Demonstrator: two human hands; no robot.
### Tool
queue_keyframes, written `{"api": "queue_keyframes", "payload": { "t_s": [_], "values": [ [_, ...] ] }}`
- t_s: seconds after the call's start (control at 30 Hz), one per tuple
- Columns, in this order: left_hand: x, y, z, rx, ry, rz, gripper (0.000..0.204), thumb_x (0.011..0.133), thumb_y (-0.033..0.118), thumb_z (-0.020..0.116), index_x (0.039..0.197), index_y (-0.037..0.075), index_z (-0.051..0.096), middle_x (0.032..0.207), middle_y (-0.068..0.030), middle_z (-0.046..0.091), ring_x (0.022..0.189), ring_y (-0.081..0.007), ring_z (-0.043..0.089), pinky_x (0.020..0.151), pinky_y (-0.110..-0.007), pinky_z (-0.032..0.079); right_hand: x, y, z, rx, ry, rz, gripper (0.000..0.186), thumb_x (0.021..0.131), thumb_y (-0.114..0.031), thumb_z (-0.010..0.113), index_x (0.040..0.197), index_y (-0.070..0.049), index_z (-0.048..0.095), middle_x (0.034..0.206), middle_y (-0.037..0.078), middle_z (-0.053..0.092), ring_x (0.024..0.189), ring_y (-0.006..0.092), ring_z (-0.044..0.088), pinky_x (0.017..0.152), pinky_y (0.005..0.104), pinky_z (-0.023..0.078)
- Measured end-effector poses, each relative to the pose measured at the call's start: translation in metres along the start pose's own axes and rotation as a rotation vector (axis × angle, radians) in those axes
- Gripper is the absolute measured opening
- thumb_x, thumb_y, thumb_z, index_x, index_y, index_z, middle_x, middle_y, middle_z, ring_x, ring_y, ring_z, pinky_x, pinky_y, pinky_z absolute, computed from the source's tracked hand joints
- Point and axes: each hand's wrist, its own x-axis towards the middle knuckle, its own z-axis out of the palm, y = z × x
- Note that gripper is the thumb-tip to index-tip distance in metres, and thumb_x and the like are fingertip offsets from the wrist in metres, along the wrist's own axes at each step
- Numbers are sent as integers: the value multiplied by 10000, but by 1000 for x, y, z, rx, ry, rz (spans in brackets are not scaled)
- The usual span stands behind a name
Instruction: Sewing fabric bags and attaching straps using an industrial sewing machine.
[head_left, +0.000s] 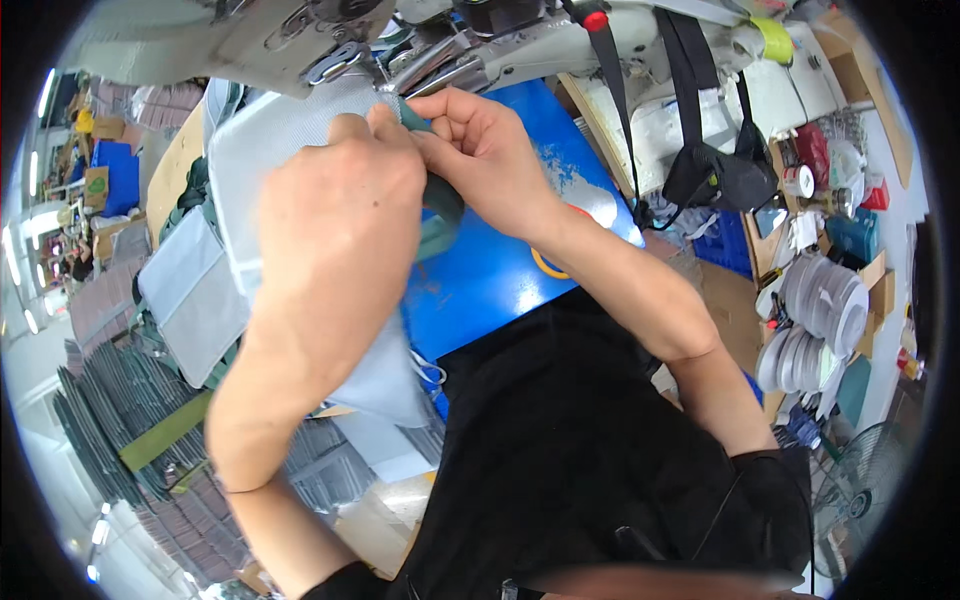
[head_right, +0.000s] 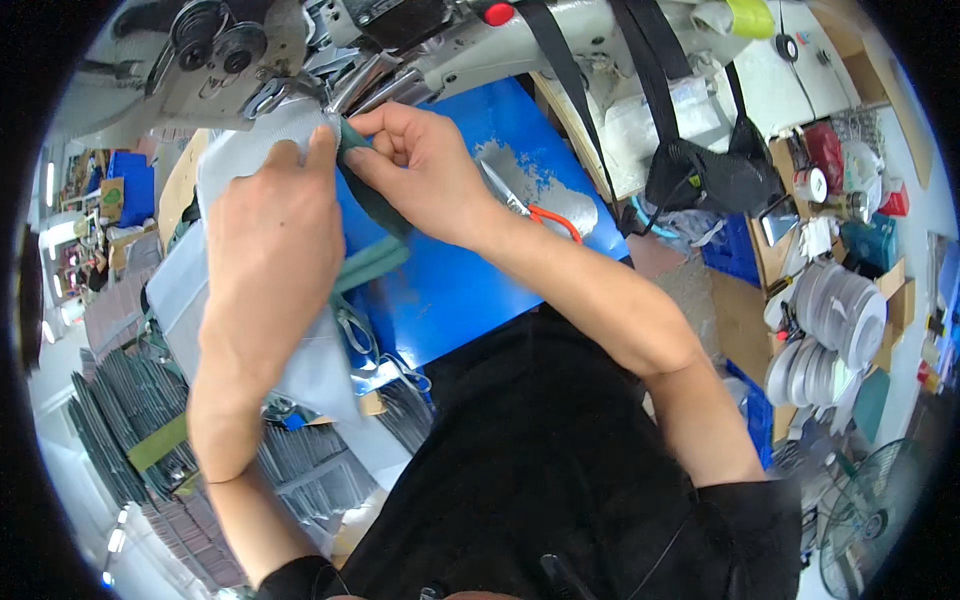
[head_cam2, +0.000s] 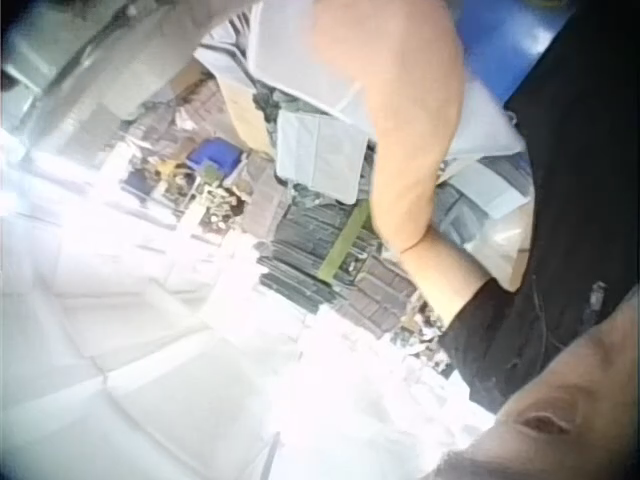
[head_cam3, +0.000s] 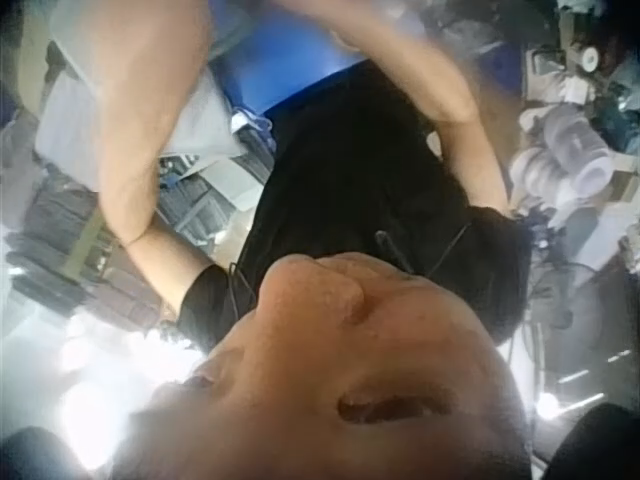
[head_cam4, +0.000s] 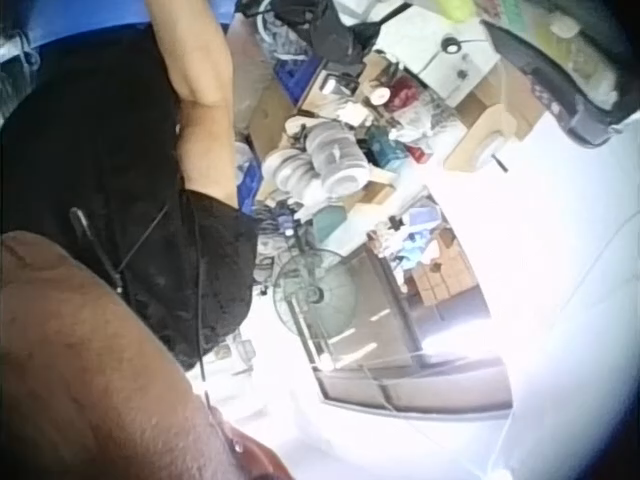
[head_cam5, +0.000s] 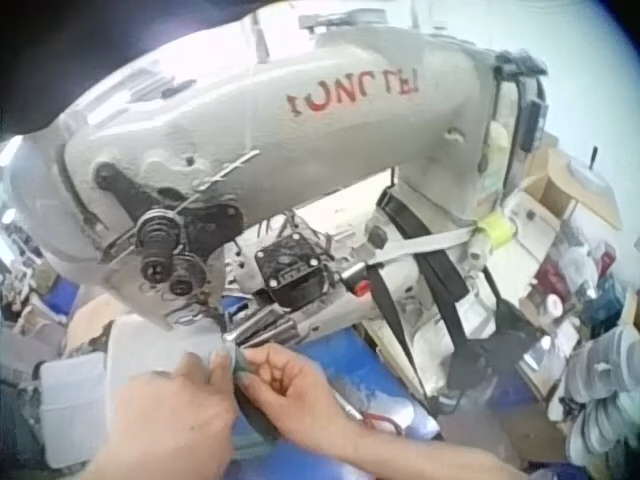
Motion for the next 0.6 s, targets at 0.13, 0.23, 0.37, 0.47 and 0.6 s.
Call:
{"api": "queue_keyframes", "payload": {
  "t_s": [0.13,0.23,0.37,0.47,0.6],
  "values": [
    [17,17,8,-130,13,-236,223,885,113,631,1079,10,672,853,-175,684,744,-375,715,653,-460,566,-5,1,0,31,-23,4,229,977,-40,686,1195,26,666,703,-85,522,636,-8,454,556,204,376],
    [20,23,23,-469,137,-434,335,870,136,627,1186,40,686,995,-181,727,839,-385,726,705,-460,568,-11,3,-6,40,-18,5,257,975,-42,679,1221,32,663,699,-83,514,636,-5,456,555,213,372],
    [-48,49,89,-936,620,-269,793,761,297,826,1442,-15,568,1354,-239,567,1251,-393,583,963,-473,526,-37,-12,-18,-59,-72,131,369,1016,-83,654,1375,-2,624,734,-107,508,677,-30,466,610,183,392],
    [-106,88,112,-804,481,-225,1288,632,634,900,1619,40,324,1663,-302,228,1518,-490,283,1202,-560,295,-58,-18,-16,-16,-110,134,400,1018,-86,648,1407,-4,607,754,-94,565,689,-32,492,617,185,400],
    [-138,92,114,-558,335,-211,949,699,251,856,1545,69,466,1440,-266,498,1269,-452,539,994,-504,488,-74,-24,-15,131,-115,185,408,1017,-50,634,1418,11,596,905,-38,702,769,-23,597,669,178,459]
  ]
}}
